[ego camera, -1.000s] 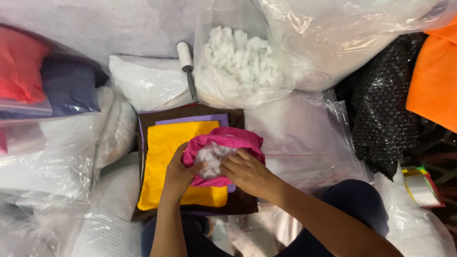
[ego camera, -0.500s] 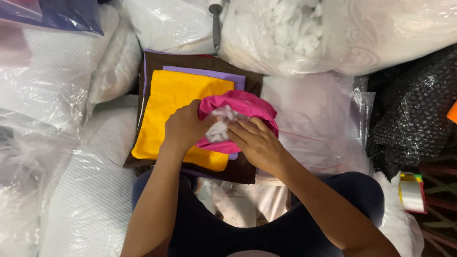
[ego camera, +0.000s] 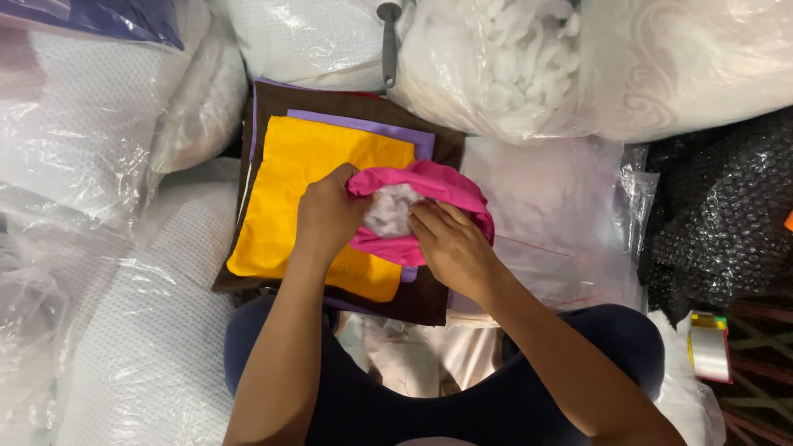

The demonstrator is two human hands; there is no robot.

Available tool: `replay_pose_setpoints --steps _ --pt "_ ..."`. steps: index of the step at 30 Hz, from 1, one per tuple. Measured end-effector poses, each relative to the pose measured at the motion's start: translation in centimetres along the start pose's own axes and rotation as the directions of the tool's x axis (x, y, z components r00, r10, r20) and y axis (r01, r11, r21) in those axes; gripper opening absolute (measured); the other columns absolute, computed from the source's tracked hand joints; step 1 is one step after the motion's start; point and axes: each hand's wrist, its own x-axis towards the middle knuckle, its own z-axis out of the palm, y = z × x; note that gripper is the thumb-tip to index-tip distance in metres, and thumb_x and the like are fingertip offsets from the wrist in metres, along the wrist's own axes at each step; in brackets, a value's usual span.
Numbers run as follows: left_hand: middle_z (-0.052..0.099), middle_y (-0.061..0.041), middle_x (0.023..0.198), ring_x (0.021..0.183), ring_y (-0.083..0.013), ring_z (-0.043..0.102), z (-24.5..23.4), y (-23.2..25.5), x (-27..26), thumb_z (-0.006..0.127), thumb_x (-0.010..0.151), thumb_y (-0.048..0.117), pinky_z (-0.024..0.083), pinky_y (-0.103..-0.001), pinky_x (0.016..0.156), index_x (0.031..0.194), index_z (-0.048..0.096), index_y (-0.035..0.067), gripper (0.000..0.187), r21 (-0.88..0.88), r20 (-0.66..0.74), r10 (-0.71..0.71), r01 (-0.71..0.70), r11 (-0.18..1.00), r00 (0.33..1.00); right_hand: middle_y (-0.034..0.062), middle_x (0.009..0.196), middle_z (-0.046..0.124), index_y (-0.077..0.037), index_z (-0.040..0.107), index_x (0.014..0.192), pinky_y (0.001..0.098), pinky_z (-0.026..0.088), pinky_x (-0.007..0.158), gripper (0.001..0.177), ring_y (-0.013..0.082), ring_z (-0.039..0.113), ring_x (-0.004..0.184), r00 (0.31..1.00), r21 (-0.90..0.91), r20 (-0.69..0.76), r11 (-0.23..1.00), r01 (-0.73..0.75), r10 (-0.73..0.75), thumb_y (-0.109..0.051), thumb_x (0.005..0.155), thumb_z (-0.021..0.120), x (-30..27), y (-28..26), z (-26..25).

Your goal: The person is manually stuffing a small pink fabric pouch with white fiberfill material.

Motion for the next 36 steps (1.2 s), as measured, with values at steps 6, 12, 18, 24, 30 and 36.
replay_pose_setpoints --steps 6,12,18,24,30,36 --pt "0.070 -0.026 0.099 0.104 -0.0509 0.066 -1.6 0.7 -1.5 0.072 0.086 0.019 0.051 -0.054 0.086 0.110 0.067 0.008 0.027 -0.139 0.109 0.039 -0.024 0.990 0.993 0.0144 0.130 0.066 -0.002 0.067 0.126 0.0459 0.046 0.105 0.029 0.0348 0.062 0.124 0.990 0.052 -0.059 0.990 0.129 -0.126 -0.009 0.104 0.050 2.1 -2.1 -2.0" --pt "0.069 -0.027 0.113 0.114 -0.0512 0.064 -2.4 1.7 -2.6 0.079 0.074 0.005 0.048 -0.058 0.097 0.123 0.056 0.009 0.053 -0.060 0.220 0.065 -0.053 0.997 0.973 0.0131 0.125 0.068 -0.003 0.073 0.108 0.0436 0.049 0.101 0.020 0.0330 0.067 0.117 0.987 0.066 -0.117 0.991 0.120 -0.111 -0.007 0.102 0.054 1.5 -1.1 -2.3" --pt "0.070 -0.026 0.111 0.111 -0.0486 0.067 -1.7 0.8 -1.9 0.074 0.077 -0.002 0.051 -0.057 0.094 0.122 0.058 0.006 0.049 -0.006 0.098 0.049 -0.048 0.999 0.994 0.0148 0.127 0.057 -0.007 0.060 0.117 0.0509 0.052 0.089 0.056 0.0376 0.061 0.116 0.908 -0.090 -0.253 0.927 -0.365 0.333 -0.034 0.078 0.090 -2.4 0.7 -2.4" --pt "0.069 -0.026 0.113 0.113 -0.0497 0.065 -2.3 0.9 -2.4 0.076 0.078 0.003 0.051 -0.059 0.094 0.122 0.058 0.007 0.047 -0.152 0.125 0.052 -0.032 0.988 0.991 0.0108 0.091 0.073 -0.009 0.065 0.104 0.0383 0.058 0.068 0.013 0.0301 0.076 0.081 0.593 0.370 0.176 0.505 -0.779 0.786 -0.022 0.102 0.067 -3.7 2.1 -4.3" --pt "0.070 -0.028 0.110 0.111 -0.0495 0.066 -3.2 1.0 -3.5 0.079 0.077 0.008 0.051 -0.054 0.095 0.122 0.060 0.006 0.049 -0.255 0.166 0.035 0.008 0.967 0.986 0.0153 0.073 0.061 -0.008 0.055 0.111 0.0444 0.051 0.064 0.018 0.0302 0.065 0.063 0.503 0.477 0.212 0.361 -0.801 0.838 -0.026 0.109 0.054 -3.1 2.4 -5.8" --pt "0.072 -0.027 0.103 0.104 -0.0406 0.069 -3.5 1.9 -4.0 0.077 0.087 0.033 0.053 -0.051 0.091 0.118 0.070 0.005 0.043 -0.351 0.177 -0.027 0.089 0.932 0.984 0.0125 0.074 0.060 -0.007 0.057 0.114 0.0394 0.050 0.062 0.017 0.0244 0.061 0.063 0.570 0.534 0.104 0.438 -0.723 0.815 -0.023 0.107 0.059 -1.7 1.5 -7.8"
